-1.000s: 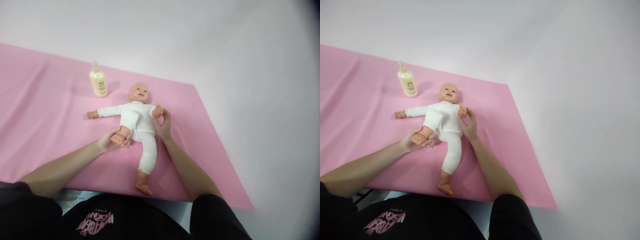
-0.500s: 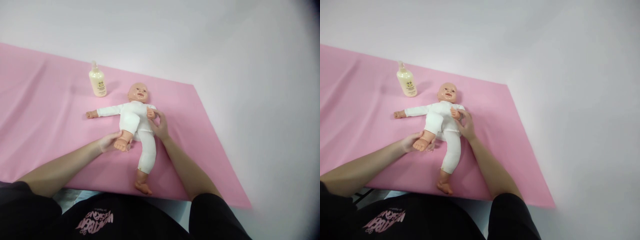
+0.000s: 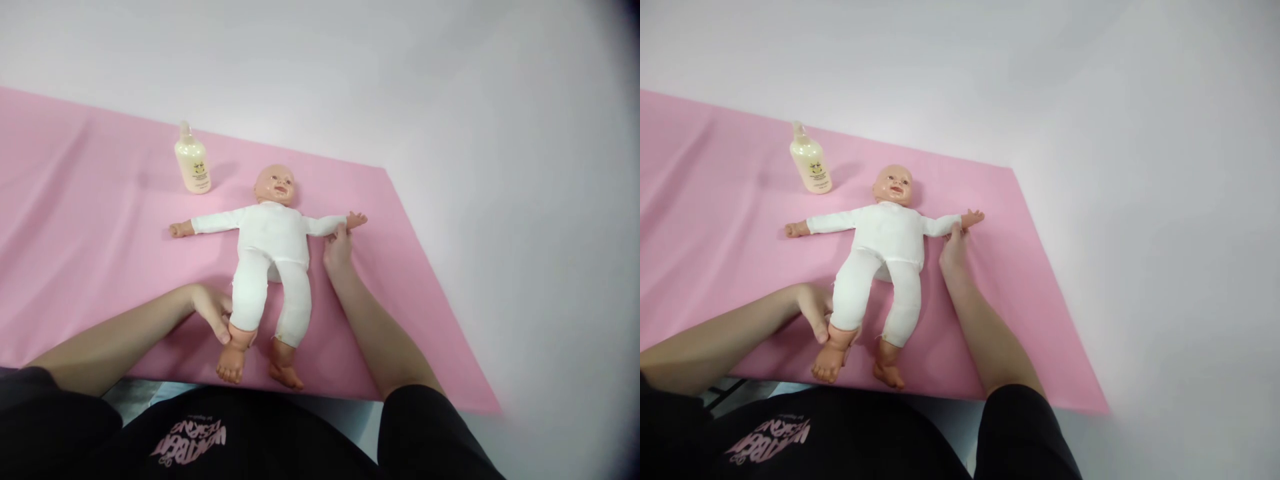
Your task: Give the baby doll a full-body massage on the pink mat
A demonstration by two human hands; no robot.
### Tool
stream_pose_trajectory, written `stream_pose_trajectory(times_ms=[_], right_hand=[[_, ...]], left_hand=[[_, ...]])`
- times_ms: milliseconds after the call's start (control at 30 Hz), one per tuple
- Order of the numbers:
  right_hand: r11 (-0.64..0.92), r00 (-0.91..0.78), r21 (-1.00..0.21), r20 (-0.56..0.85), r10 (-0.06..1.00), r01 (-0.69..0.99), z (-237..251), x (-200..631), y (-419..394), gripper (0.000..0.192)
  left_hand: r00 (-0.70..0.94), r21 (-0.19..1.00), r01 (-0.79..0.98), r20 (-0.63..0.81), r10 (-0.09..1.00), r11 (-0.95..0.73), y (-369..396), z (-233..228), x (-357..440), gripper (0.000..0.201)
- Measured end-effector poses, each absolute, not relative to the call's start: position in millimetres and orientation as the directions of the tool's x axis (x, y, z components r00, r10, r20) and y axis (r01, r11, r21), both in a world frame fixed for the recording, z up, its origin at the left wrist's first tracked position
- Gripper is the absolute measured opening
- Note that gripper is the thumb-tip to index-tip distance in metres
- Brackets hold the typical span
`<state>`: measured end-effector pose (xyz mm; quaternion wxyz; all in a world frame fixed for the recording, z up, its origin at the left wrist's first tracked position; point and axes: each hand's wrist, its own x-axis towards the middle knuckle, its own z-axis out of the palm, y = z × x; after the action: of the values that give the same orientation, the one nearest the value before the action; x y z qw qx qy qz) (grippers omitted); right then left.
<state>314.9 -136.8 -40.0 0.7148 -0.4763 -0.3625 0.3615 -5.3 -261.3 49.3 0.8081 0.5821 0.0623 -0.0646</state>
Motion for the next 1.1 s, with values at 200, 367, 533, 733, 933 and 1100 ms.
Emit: stream_pose_trajectory(times_ms=[200,367,533,733,933,1100], right_hand=[[0.290,0.494,-0.945,0.182,0.850,-0.150,-36,310,-143,0.054],[0.429,0.419,-0.899,0.426,0.802,0.093,-19,299,-159,0.058],[0.552,0.290,-0.812,0.583,0.759,0.189,-15,285,-168,0.060],[0.605,0.142,-0.734,0.664,0.734,0.308,-16,276,-178,0.050],[0.708,-0.149,-0.578,0.722,0.675,0.406,-3,273,-188,0.035],[0.664,-0.075,-0.651,0.691,0.719,0.367,-6,273,-187,0.040]], left_hand=[[0.997,0.944,0.053,-0.034,-0.065,0.325,-254,30,-13,0.049],[0.990,0.854,-0.132,0.141,0.020,0.504,-254,17,-17,0.062],[0.906,0.780,-0.316,0.080,0.415,0.541,-253,18,-12,0.063],[0.842,0.751,-0.329,-0.041,0.538,0.572,-252,19,-6,0.060],[0.816,0.747,-0.344,-0.062,0.575,0.568,-250,14,-4,0.061],[0.848,0.758,-0.330,-0.025,0.530,0.563,-249,7,-7,0.064]])
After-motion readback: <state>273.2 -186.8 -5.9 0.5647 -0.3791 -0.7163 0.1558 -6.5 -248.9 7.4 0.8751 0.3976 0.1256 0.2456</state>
